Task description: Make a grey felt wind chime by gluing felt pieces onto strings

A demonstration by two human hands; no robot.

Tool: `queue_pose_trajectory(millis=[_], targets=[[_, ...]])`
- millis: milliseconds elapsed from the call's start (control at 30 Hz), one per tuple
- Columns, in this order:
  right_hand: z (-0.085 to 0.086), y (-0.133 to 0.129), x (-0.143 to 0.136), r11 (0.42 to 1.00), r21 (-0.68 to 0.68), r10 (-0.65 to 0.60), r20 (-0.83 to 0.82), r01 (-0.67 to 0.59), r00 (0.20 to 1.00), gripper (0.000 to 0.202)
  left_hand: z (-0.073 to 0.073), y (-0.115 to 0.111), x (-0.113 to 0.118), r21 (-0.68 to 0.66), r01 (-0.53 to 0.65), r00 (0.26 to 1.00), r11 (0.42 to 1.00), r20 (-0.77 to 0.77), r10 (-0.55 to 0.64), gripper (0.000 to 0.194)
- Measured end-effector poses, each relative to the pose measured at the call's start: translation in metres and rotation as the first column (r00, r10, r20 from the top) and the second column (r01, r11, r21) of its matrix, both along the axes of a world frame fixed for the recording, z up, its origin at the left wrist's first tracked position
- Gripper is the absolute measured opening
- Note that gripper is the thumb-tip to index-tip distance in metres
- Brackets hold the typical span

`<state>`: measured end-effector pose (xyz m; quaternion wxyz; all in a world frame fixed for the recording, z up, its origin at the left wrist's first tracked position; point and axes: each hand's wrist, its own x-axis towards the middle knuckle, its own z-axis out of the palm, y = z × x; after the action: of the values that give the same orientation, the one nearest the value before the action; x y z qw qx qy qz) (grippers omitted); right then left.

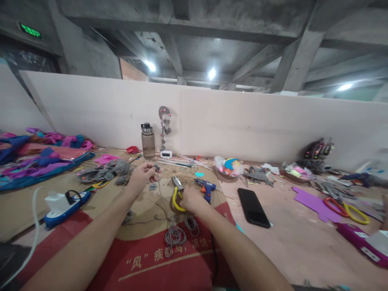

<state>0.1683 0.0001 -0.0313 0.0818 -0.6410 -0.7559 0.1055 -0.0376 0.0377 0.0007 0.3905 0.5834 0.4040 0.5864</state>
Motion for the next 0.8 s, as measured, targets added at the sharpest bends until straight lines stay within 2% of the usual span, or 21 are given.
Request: queue_pose_trajectory(millis=[67, 133, 267, 433, 533, 633, 733, 800], targets=[[-0.001, 0.004, 0.004, 1.000, -0.012, -0.013, -0.014, 0.013, 1.000, 0.045, -0.002, 0.002, 0.000, -0.008, -0.023, 1.000, 1.000, -0.017, 0.023, 0.018], [0.000, 0.007, 0.008, 1.000, 0.015, 0.000, -0.102, 0.002, 0.995, 0.049, -0.002, 0.003, -0.001, -0.019, -0.055, 0.998, 0.998, -0.026, 0.054, 0.018], [0.001, 0.010, 0.010, 0.978, 0.209, 0.076, -0.341, -0.004, 0.937, 0.064, 0.000, 0.002, -0.002, -0.048, -0.072, 0.997, 0.996, -0.002, 0.072, 0.018], [-0.007, 0.013, 0.010, 0.928, 0.372, 0.176, -0.411, -0.011, 0.894, 0.071, -0.006, 0.002, 0.000, -0.064, -0.020, 1.000, 0.998, 0.013, 0.021, 0.020], [-0.004, 0.010, 0.011, 0.901, 0.432, 0.211, -0.506, 0.034, 0.836, 0.062, -0.012, 0.004, 0.003, -0.109, 0.060, 0.998, 0.992, 0.010, -0.059, 0.025], [0.009, 0.003, 0.013, 0.905, 0.410, 0.164, -0.580, 0.112, 0.798, 0.048, -0.014, 0.004, 0.004, -0.152, 0.134, 0.991, 0.979, 0.017, -0.133, 0.029], [0.019, -0.003, 0.017, 0.914, 0.390, 0.138, -0.558, 0.111, 0.819, 0.043, -0.014, 0.005, 0.005, -0.192, 0.203, 0.978, 0.960, 0.076, -0.192, 0.033], [0.021, -0.005, 0.020, 0.914, 0.402, 0.177, -0.494, 0.043, 0.852, 0.041, -0.013, 0.005, 0.004, -0.202, 0.235, 0.969, 0.951, 0.120, -0.214, 0.035]])
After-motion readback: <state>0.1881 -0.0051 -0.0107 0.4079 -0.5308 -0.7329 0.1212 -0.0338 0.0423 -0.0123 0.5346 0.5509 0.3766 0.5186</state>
